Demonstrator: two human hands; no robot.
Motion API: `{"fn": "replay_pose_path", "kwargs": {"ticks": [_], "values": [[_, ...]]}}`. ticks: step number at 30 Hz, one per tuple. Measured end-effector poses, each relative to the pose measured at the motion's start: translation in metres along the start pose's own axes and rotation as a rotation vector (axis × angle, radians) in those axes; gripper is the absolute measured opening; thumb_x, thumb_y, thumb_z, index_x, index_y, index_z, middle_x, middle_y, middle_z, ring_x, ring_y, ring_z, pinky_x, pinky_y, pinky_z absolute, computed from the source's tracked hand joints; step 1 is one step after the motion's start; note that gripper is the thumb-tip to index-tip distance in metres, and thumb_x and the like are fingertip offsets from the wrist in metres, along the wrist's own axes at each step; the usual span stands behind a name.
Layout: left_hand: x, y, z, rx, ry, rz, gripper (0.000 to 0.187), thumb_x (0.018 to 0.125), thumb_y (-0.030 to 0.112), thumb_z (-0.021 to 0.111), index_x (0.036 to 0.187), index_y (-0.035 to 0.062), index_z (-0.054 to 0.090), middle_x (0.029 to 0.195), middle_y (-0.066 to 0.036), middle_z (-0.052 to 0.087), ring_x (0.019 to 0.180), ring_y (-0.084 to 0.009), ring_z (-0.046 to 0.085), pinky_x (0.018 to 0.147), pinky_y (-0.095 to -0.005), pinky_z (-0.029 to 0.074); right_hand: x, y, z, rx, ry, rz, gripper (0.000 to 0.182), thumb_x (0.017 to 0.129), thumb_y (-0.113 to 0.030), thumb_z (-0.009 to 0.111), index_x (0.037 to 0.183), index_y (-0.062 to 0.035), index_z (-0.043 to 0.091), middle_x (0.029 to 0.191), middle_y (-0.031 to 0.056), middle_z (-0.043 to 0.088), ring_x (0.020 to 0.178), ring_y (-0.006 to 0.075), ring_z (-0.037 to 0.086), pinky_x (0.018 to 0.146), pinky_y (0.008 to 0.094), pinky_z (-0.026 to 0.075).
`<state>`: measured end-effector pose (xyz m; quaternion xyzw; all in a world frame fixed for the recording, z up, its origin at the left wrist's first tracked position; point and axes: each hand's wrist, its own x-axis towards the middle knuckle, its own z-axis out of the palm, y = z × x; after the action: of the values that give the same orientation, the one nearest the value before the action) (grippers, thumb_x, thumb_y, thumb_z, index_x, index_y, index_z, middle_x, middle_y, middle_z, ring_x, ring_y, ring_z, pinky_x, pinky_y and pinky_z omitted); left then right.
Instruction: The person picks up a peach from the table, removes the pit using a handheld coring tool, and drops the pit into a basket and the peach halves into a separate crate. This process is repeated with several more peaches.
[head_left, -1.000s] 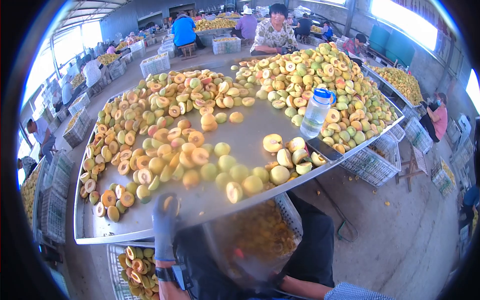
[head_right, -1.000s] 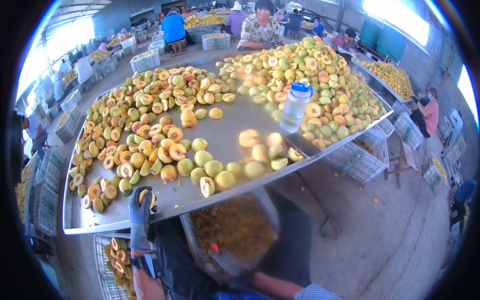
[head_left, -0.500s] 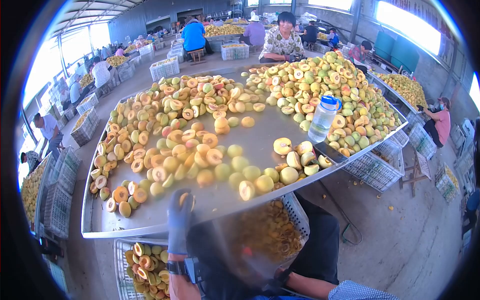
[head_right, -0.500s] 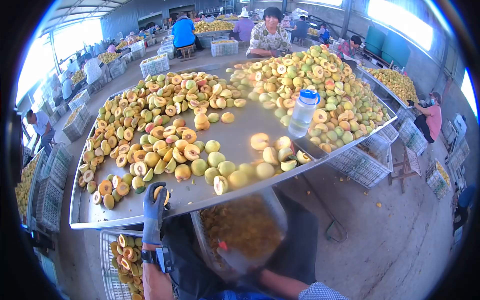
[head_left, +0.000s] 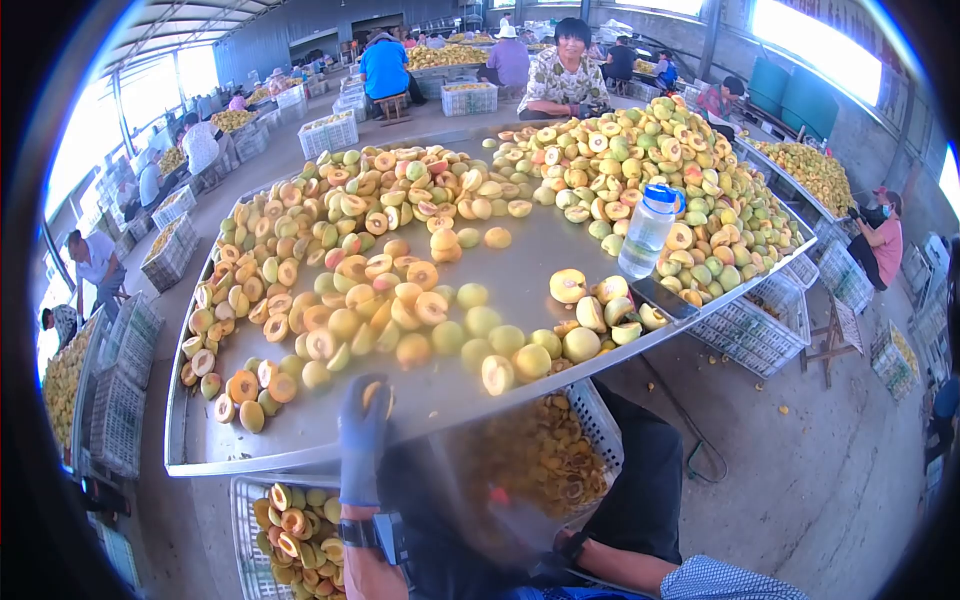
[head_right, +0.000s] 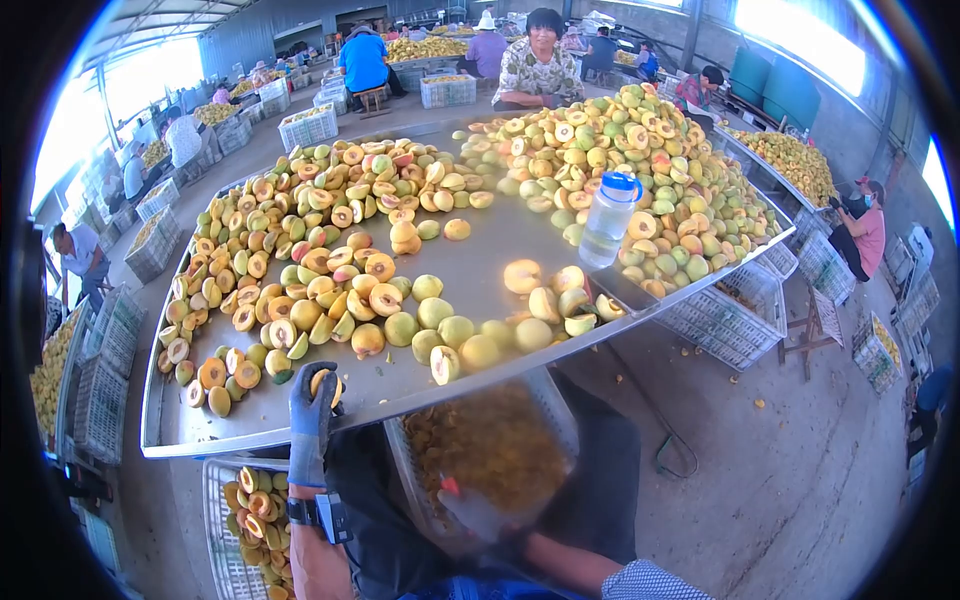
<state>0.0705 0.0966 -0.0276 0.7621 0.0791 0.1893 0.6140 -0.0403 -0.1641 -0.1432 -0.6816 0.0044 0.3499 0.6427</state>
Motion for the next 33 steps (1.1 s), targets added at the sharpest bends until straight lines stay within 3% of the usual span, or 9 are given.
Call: {"fn": "replay_pose_path", "kwargs": {"ticks": [1,3,4,6,7,8,9,12,33], "values": [[0.0,-0.003,0.0,0.001,0.006,0.03,0.016,0.094,0.013,0.059,0.106,0.0042,0.06,0.085,-0.002,0.058,0.071,-0.0072,0.057,0.051,-0.0199,0.046,0.005,0.008,-0.003,0.0,0.001,-0.001,0.038,0.095,-0.045,0.047,0.084,-0.0098,0.056,0.06,-0.0036,0.047,0.046,0.0084,0.043,0.043,0.0265,0.033],[0.001,-0.003,0.002,0.004,0.004,0.061,0.015,0.093,0.013,0.059,0.106,0.0043,0.06,0.085,-0.002,0.058,0.072,-0.007,0.057,0.053,-0.0197,0.046,0.016,0.022,-0.008,-0.267,-0.104,0.081,0.027,0.097,-0.03,0.046,0.117,-0.0138,0.056,0.074,-0.0007,0.055,0.054,0.0098,0.05,0.047,0.027,0.042],[0.0,0.0,0.002,-0.007,0.008,0.042,0.015,0.093,0.013,0.059,0.106,0.0044,0.06,0.085,-0.001,0.058,0.072,-0.0067,0.057,0.053,-0.0198,0.047,0.012,0.017,-0.006,-0.265,-0.101,0.081,0.027,0.097,-0.03,0.046,0.117,-0.0138,0.056,0.074,-0.0007,0.055,0.054,0.0098,0.05,0.047,0.027,0.042],[-0.002,0.006,0.002,-0.018,0.013,0.019,0.015,0.093,0.013,0.059,0.105,0.0045,0.06,0.085,-0.001,0.058,0.072,-0.0064,0.057,0.054,-0.0199,0.047,0.003,0.005,-0.003,-0.111,-0.023,0.075,0.027,0.098,-0.034,0.046,0.107,-0.0126,0.059,0.068,-0.0019,0.053,0.049,0.0086,0.048,0.043,0.0262,0.039],[-0.003,0.009,0.001,-0.007,0.006,-0.014,0.016,0.093,0.013,0.059,0.106,0.0036,0.061,0.087,-0.003,0.06,0.077,-0.0086,0.058,0.063,-0.0229,0.047,0.002,0.0,-0.002,-0.111,-0.023,0.076,0.027,0.098,-0.034,0.046,0.107,-0.0126,0.059,0.068,-0.0019,0.053,0.049,0.0086,0.048,0.043,0.0262,0.039],[-0.004,0.01,0.001,0.004,0.0,-0.047,0.017,0.092,0.013,0.059,0.106,0.0027,0.061,0.09,-0.005,0.062,0.082,-0.0108,0.058,0.072,-0.026,0.048,0.0,-0.005,-0.001,-0.075,-0.001,0.114,0.031,0.097,-0.039,0.046,0.098,-0.0121,0.06,0.064,-0.0027,0.052,0.047,0.0085,0.047,0.042,0.0261,0.037],[-0.003,0.01,0.001,0.005,0.0,-0.048,0.017,0.092,0.013,0.059,0.106,0.0027,0.061,0.09,-0.005,0.062,0.082,-0.0108,0.058,0.072,-0.026,0.048,0.0,-0.009,0.0,-0.037,0.021,0.152,0.037,0.097,-0.044,0.046,0.089,-0.0116,0.061,0.06,-0.0035,0.051,0.044,0.0084,0.046,0.04,0.026,0.035],[-0.004,0.01,0.0,0.024,0.002,-0.034,0.018,0.092,0.014,0.059,0.105,0.0027,0.061,0.089,-0.005,0.062,0.083,-0.0112,0.058,0.073,-0.0264,0.047,-0.002,-0.015,0.001,-0.021,0.007,0.168,0.037,0.094,-0.045,0.049,0.082,-0.0101,0.056,0.061,-0.0029,0.048,0.045,0.0083,0.042,0.042,0.026,0.032],[-0.003,0.005,0.001,0.046,0.008,-0.008,0.017,0.091,0.013,0.059,0.104,0.0025,0.062,0.09,-0.007,0.064,0.083,-0.0124,0.059,0.074,-0.0284,0.048,-0.007,-0.027,0.001,-0.018,-0.013,0.174,0.037,0.095,-0.043,0.048,0.08,-0.0099,0.052,0.059,-0.0031,0.046,0.044,0.0085,0.041,0.041,0.026,0.032]]}}
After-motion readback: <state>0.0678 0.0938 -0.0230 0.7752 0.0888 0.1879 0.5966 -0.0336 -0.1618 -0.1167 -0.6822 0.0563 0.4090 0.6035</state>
